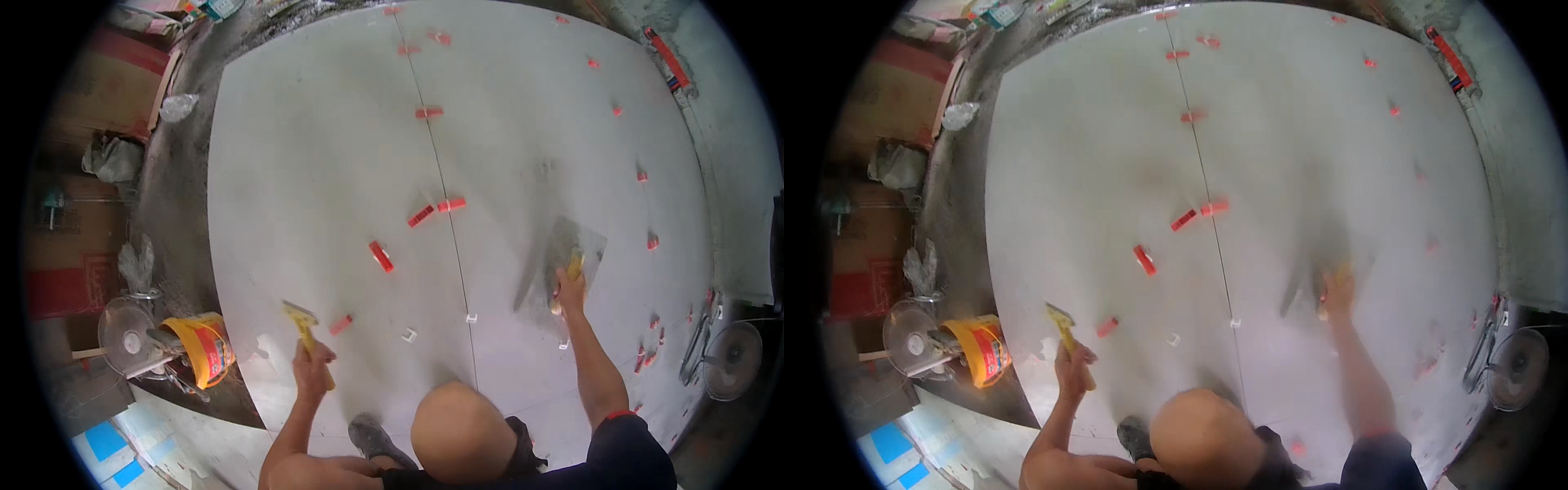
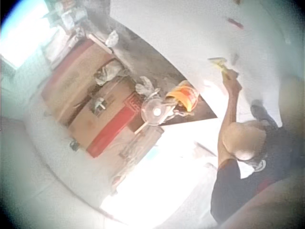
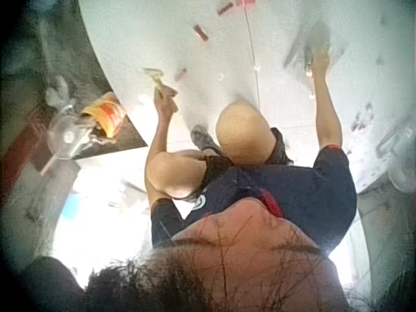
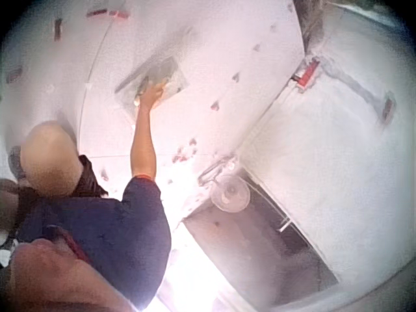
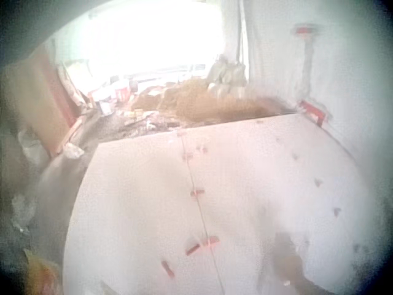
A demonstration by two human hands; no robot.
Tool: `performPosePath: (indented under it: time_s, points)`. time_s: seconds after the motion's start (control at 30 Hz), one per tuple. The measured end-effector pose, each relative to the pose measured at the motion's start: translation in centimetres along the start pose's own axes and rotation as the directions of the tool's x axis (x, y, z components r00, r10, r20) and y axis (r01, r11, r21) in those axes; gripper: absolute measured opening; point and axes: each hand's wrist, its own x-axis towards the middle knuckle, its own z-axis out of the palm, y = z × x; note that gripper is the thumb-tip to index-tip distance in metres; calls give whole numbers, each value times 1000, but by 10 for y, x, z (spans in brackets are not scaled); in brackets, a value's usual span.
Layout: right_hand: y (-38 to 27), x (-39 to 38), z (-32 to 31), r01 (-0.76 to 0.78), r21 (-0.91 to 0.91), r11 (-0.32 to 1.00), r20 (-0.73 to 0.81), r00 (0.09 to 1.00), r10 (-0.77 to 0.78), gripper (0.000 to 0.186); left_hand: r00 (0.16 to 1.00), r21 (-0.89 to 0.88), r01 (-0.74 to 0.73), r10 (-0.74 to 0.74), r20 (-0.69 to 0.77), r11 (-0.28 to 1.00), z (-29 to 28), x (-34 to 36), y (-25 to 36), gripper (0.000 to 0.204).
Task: The person applies grout to the gaps between floor tiles using a float and clears the grout lines using a scraper while moving across the floor.
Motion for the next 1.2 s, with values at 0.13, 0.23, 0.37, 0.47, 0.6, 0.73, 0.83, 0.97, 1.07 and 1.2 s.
performPosePath:
  time_s: [0.13, 0.23, 0.37, 0.47, 0.6, 0.73, 0.83, 0.97, 1.07, 1.2]
  points:
    - [22, -5, -15, 212, -539, 815, -120, 938, -324, 30, 969, -117, 37, -7, 248, 993, 25, 11, 41, 16]
    - [-21, -67, 13, 442, -551, 708, 35, 860, -509, 35, 932, -340, 296, -193, 307, 893, 52, 18, 73, 21]
    - [-37, -175, 106, 137, 104, 985, 774, 611, -167, 47, 809, -351, 436, -190, 556, 829, 108, 16, 54, 36]
    - [-60, -213, 142, -125, 211, 969, 849, 515, -119, 43, 711, -289, 594, -322, 626, 751, 154, 9, 22, 46]
    - [1, -226, 121, 55, -68, 996, 707, 707, 9, 39, 751, 223, -213, 14, 660, 951, 168, 9, 11, 53]
    - [25, -253, 46, -521, -263, 812, 577, 590, 565, 31, 750, 334, -236, -47, 660, 912, 129, 31, 1, 42]
    - [90, -273, 33, -733, -148, 664, 520, 513, 683, 22, 883, 455, -325, 95, 460, 829, 96, 85, -15, 29]
    - [68, -193, 114, -710, 171, 683, 534, 650, 541, 22, 897, 538, -441, 364, 249, 718, 84, 171, -10, 29]
    - [27, -167, 123, -703, 195, 684, 537, 660, 525, 23, 863, 633, -494, 423, 275, 596, 91, 227, -2, 43]
    - [194, -238, 73, -740, 554, 381, 601, 672, 432, 23, 780, 758, -513, 587, 216, 402, 133, 283, -18, 54]
